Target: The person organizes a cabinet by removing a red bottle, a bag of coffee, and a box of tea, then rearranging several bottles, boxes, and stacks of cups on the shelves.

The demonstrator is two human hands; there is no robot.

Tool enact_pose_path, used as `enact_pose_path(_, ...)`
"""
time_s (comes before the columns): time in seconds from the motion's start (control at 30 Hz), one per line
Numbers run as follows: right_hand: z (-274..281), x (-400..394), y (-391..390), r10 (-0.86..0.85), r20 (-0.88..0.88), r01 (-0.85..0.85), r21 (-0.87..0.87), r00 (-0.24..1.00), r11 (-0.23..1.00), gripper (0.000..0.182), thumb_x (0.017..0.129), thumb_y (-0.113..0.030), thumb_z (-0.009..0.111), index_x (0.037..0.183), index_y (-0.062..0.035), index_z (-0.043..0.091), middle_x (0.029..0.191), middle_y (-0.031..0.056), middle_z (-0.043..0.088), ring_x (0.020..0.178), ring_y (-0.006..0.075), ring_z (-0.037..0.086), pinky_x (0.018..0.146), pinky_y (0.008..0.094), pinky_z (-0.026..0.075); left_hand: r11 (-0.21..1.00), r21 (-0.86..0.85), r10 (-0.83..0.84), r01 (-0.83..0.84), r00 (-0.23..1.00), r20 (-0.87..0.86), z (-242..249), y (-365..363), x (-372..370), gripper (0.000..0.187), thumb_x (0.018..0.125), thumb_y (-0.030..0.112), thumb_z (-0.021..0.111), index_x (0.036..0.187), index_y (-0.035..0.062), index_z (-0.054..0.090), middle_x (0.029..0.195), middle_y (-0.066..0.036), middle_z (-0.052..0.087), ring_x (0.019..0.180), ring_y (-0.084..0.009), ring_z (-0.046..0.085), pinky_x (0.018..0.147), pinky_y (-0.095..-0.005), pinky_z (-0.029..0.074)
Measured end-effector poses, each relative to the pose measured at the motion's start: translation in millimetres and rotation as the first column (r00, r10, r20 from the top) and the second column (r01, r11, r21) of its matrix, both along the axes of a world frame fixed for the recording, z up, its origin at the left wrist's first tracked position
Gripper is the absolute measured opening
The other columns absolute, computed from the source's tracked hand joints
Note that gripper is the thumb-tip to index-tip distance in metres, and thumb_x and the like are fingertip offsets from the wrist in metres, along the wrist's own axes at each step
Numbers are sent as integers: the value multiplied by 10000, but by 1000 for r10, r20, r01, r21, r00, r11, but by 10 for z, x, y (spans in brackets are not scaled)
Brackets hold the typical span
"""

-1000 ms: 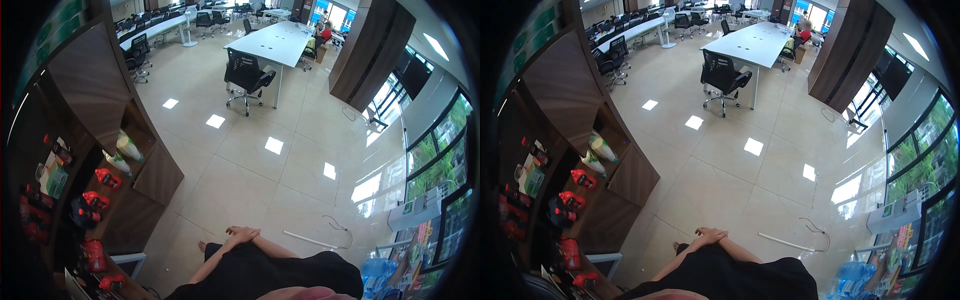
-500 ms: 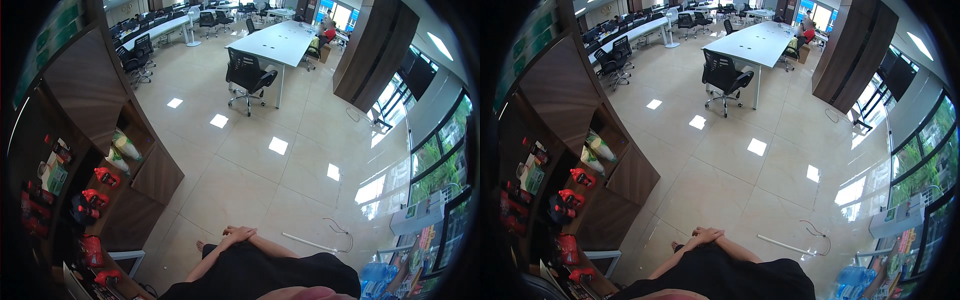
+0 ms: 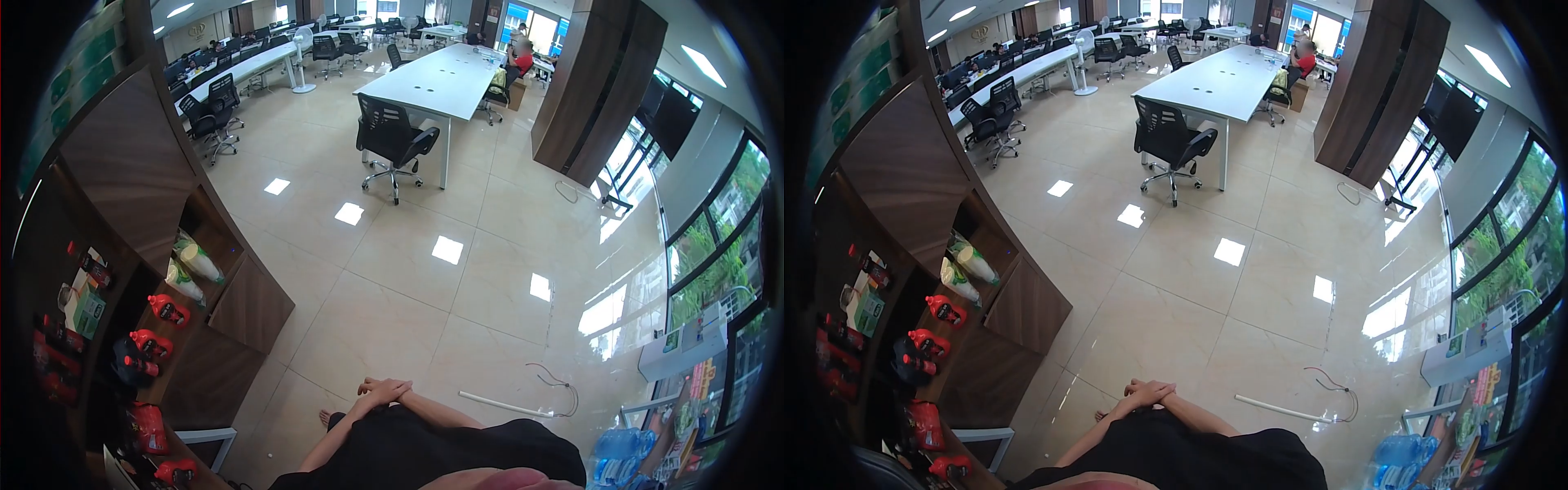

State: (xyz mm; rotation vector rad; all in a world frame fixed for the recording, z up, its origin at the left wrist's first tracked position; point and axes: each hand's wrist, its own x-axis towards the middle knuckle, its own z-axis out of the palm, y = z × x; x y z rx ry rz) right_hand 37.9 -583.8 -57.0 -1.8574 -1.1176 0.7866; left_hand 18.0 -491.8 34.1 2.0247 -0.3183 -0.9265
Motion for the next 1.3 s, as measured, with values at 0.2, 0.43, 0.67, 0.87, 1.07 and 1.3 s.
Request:
enact_pose_path(0.2, 379, 32, -132, -15, 36, 14, 34, 999, 999, 288, 924, -152, 594, 1191, -45, 573, 1131, 127, 573, 1038, 247, 600, 907, 345, 488, 1000, 9, -14, 13, 985, 174, -467, -127, 65, 552, 996, 533, 409, 1202, 97, 679, 1111, -212, 685, 1005, -407, 639, 915, -488, 476)
enact_pose_path(0.43, 252, 3, -242, -15, 6, 15, -9, 1000, 1000, 287, 925, -153, 594, 1190, -45, 575, 1129, 126, 577, 1036, 246, 601, 907, 347, 488, 983, -168, -47, 75, 985, 166, -950, -166, 85, 550, 992, 516, 428, 1177, 74, 697, 1076, -191, 722, 979, -383, 671, 915, -446, 491)
enact_pose_path(0.67, 66, 49, -239, -9, -15, 8, -63, 1000, 998, 286, 925, -153, 593, 1189, -45, 576, 1127, 125, 582, 1034, 245, 603, 907, 349, 489, 997, 54, -70, 60, 974, 214, -843, -236, 41, 574, 985, 559, 412, 1193, 110, 704, 1101, -174, 721, 1019, -378, 669, 972, -465, 472)
enact_pose_path(0.87, -196, -39, -102, 76, -25, -79, -179, 997, 981, 285, 926, -154, 593, 1188, -44, 578, 1125, 124, 585, 1032, 245, 604, 907, 351, 489, 986, 164, -57, 32, 987, 149, -375, -309, 29, 586, 971, 607, 391, 1201, 176, 715, 1124, -168, 714, 1049, -405, 658, 975, -609, 418)
enact_pose_path(1.07, -333, 19, 205, 147, -52, -156, -272, 988, 950, 284, 926, -155, 592, 1187, -44, 579, 1123, 124, 589, 1031, 244, 605, 907, 353, 489, 913, 391, 94, -119, 992, 81, 168, -43, 9, 614, 933, 639, 404, 1160, 174, 735, 1039, -211, 715, 905, -557, 615, 655, -831, 324)
enact_pose_path(1.3, -365, 89, 384, 184, -57, -192, -288, 981, 938, 283, 927, -155, 592, 1186, -44, 580, 1120, 123, 593, 1029, 243, 607, 907, 355, 490, 983, 85, 155, -163, 983, 97, -712, -34, 31, 588, 911, 631, 439, 1188, 197, 724, 1096, -171, 707, 1034, -512, 593, 618, -846, 314)
